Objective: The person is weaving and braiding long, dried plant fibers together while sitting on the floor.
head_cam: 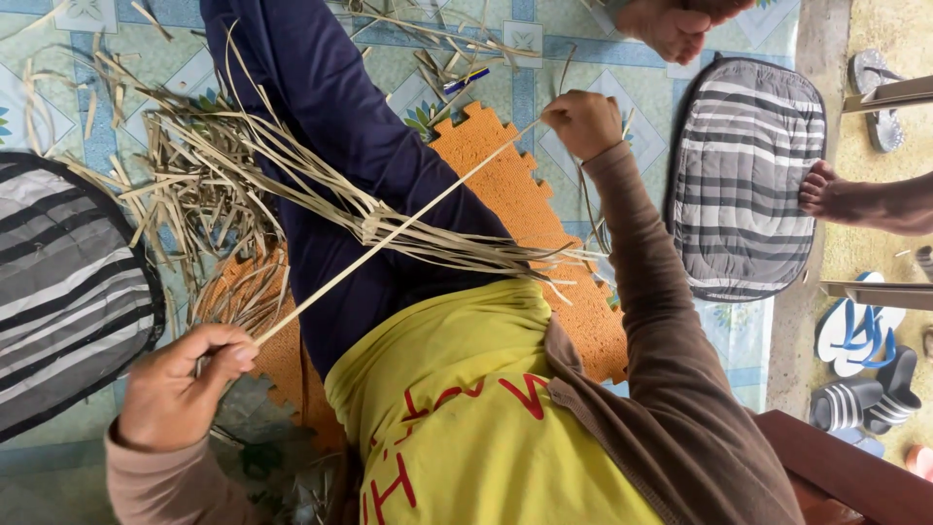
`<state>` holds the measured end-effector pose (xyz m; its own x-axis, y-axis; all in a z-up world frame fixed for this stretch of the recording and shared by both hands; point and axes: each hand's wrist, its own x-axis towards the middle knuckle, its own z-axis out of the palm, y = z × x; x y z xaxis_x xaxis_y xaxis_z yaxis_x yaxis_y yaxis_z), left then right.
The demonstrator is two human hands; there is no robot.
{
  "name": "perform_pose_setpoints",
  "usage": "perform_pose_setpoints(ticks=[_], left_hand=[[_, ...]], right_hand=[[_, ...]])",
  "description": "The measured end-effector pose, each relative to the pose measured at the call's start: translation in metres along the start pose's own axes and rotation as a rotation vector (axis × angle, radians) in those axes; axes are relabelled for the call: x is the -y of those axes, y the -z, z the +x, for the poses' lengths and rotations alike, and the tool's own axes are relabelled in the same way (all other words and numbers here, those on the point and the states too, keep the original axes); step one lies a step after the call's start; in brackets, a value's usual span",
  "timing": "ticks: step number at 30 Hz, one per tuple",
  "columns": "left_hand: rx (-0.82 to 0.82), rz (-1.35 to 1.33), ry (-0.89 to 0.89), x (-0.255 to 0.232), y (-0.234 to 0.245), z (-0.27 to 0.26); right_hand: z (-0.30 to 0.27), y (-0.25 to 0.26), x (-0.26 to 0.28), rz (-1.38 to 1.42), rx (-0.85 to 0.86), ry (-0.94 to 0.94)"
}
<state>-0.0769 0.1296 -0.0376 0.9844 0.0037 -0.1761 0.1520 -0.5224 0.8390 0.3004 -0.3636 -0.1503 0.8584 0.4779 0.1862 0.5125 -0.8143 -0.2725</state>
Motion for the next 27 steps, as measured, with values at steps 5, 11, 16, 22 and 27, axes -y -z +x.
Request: perform_pose_setpoints(ticks=[5,11,16,22,27], left_hand=[[-0.092,-0.119,0.122,-0.018,-0.002,-0.002],[-0.082,-0.435,-0.204,-0.046,-0.067,0.06],[-0.002,-0.766,-0.122,-0.091,-0.114,0.095],[-0.079,-0.869,-0.126,-0.104,-0.125,0.095],[0.02,-1.214,-0.496,-0.097,-0.086,0.064]], right_hand=[[0.008,-0.02,-0.03,-0.153,-0.051,-0.105],[0.018,0.058,0.149,-0.044,-0.331,0.402],[-0.026,0.068,0.247,0.35,-0.254,0.777],[-0.014,0.071,0.249,0.401,-0.251,0.725],[0.009,0.039,0.184,0.376,-0.293,0.452]])
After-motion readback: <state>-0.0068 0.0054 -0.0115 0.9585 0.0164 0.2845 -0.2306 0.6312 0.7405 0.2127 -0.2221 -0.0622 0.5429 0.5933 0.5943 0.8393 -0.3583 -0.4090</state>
